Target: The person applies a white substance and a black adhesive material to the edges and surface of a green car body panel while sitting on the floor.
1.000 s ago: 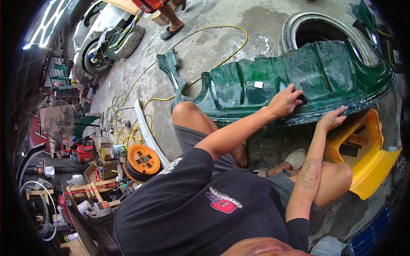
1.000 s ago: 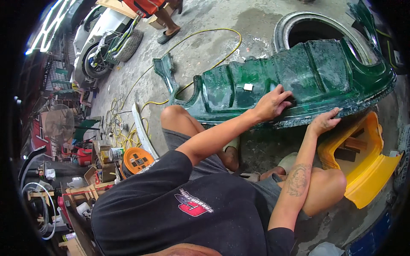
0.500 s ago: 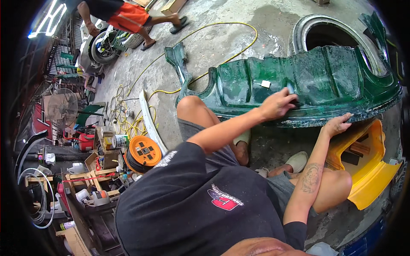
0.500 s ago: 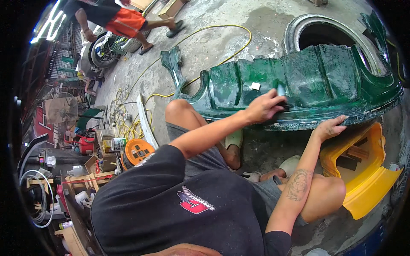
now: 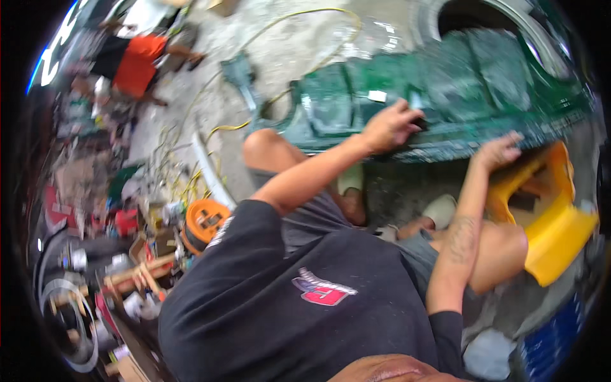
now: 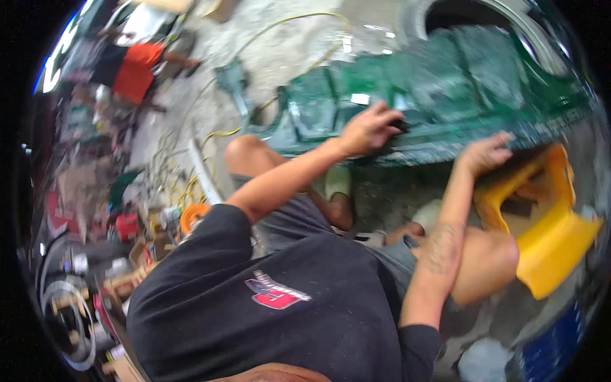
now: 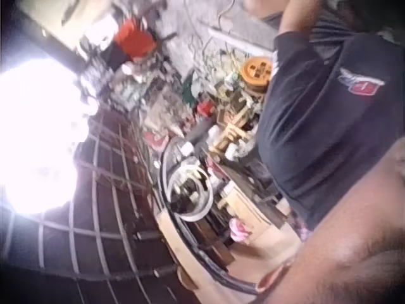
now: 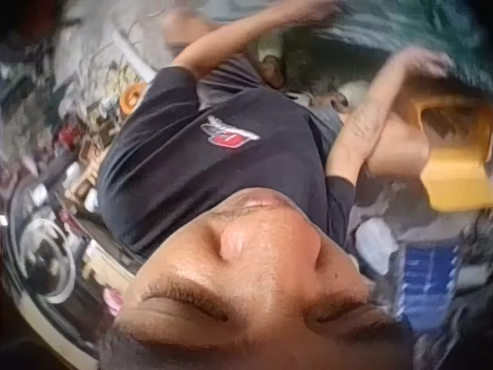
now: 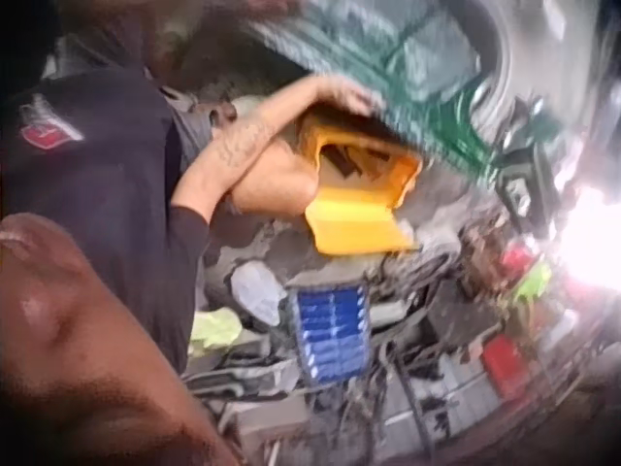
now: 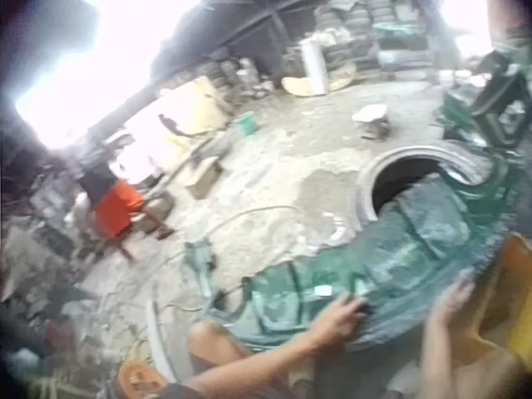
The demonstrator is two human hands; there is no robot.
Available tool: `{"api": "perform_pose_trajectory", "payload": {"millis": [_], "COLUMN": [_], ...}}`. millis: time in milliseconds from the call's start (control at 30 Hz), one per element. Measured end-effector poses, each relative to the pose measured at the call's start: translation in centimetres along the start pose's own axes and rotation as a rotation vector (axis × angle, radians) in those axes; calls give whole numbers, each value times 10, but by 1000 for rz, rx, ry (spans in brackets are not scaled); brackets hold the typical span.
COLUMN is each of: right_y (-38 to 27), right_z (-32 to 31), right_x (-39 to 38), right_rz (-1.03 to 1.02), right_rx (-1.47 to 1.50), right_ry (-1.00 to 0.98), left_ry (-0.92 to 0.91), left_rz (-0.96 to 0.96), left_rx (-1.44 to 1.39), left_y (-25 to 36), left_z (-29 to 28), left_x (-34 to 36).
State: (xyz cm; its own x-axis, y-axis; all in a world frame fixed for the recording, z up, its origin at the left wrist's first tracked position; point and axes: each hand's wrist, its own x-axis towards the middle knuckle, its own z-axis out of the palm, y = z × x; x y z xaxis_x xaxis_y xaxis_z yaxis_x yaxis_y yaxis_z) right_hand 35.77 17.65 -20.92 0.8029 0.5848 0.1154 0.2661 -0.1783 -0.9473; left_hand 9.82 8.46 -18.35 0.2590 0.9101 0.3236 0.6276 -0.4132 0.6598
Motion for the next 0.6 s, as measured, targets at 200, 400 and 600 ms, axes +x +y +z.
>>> {"api": "perform_pose_trajectory", "payload": {"millis": [200,400,600], "right_y": [-9,-9,-9], "right_z": [14,6,13], "right_x": [-18,-12,-17], "right_rz": [-54,-84,-29], "right_rx": [141,186,117], "right_ry": [-34,0,-26], "left_ry": [74,-24,60], "left_rz": [-57,-42,-34], "left_rx": [58,-14,100], "left_y": [23,0,18], "left_z": [31,0,22], "left_x": [58,5,47]}}
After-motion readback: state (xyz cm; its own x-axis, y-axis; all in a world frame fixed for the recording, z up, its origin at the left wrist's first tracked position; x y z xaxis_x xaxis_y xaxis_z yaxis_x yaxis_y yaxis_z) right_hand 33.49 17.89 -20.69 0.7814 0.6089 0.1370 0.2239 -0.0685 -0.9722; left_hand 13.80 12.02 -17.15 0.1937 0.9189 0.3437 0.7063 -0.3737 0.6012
